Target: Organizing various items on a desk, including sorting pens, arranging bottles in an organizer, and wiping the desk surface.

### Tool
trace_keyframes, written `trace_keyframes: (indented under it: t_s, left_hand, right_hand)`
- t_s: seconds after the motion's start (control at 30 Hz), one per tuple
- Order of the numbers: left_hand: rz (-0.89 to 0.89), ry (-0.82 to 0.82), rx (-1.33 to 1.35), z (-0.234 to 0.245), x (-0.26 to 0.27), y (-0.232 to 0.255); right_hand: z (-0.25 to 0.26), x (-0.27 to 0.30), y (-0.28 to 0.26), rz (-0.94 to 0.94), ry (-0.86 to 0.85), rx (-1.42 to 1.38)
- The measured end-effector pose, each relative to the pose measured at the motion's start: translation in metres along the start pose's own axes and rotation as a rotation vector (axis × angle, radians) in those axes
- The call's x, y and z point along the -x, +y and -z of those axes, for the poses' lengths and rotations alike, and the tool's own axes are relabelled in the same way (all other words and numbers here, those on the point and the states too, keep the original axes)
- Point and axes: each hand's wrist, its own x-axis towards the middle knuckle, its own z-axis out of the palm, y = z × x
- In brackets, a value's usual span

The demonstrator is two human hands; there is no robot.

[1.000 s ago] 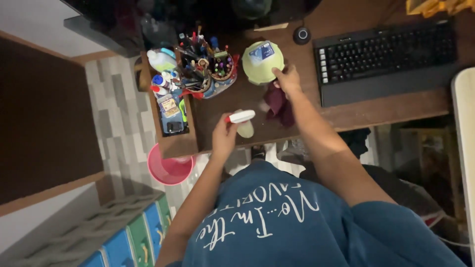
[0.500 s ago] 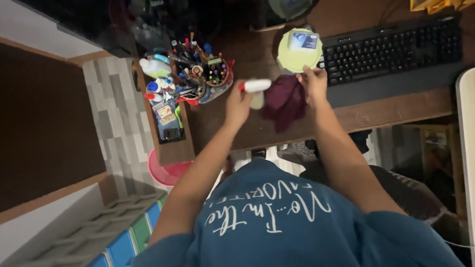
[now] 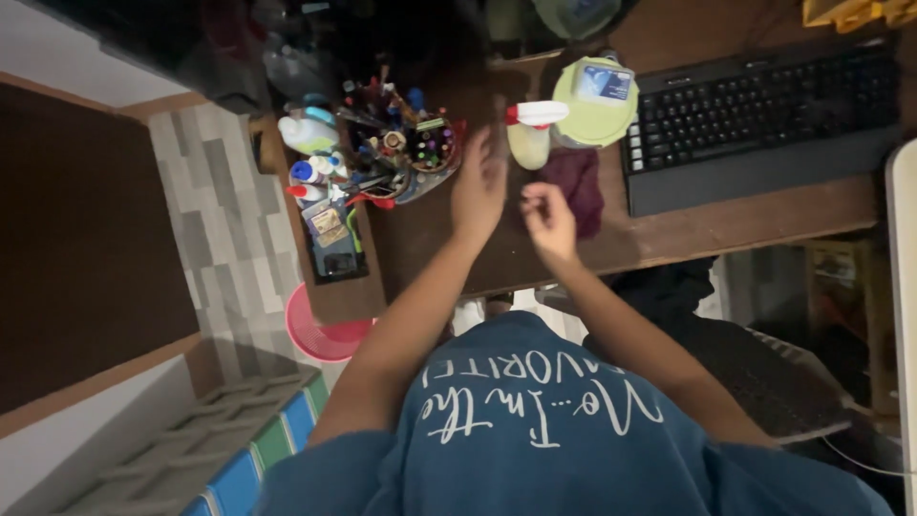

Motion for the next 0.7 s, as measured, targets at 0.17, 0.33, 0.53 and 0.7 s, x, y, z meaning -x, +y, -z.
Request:
trace_keyframes:
  t_s: [0.17,0.33,0.53,0.7]
  left_hand:
    - [0.056,0.102,0.03,0.059,0.074,-0.064]
    - [0.189,0.134,0.133,0.104,0.114,-0.086]
    - [0.185,0.147,0.203,0.144,0.12,-0.089]
    - [0.179,0.122,0.266,0.17,0.11,-0.094]
  right_hand:
    - [-0.061,-0.059,-0.01,0.139,-0.233,0.364]
    - [-0.112,-0.114,-0.009,0.115,-0.332,0.369]
    - [-0.132,-0.112,-0.024,-0.032,-0.361,0.231]
    - [-0.131,-0.077,-0.04,-0.095,-0.205,0.249]
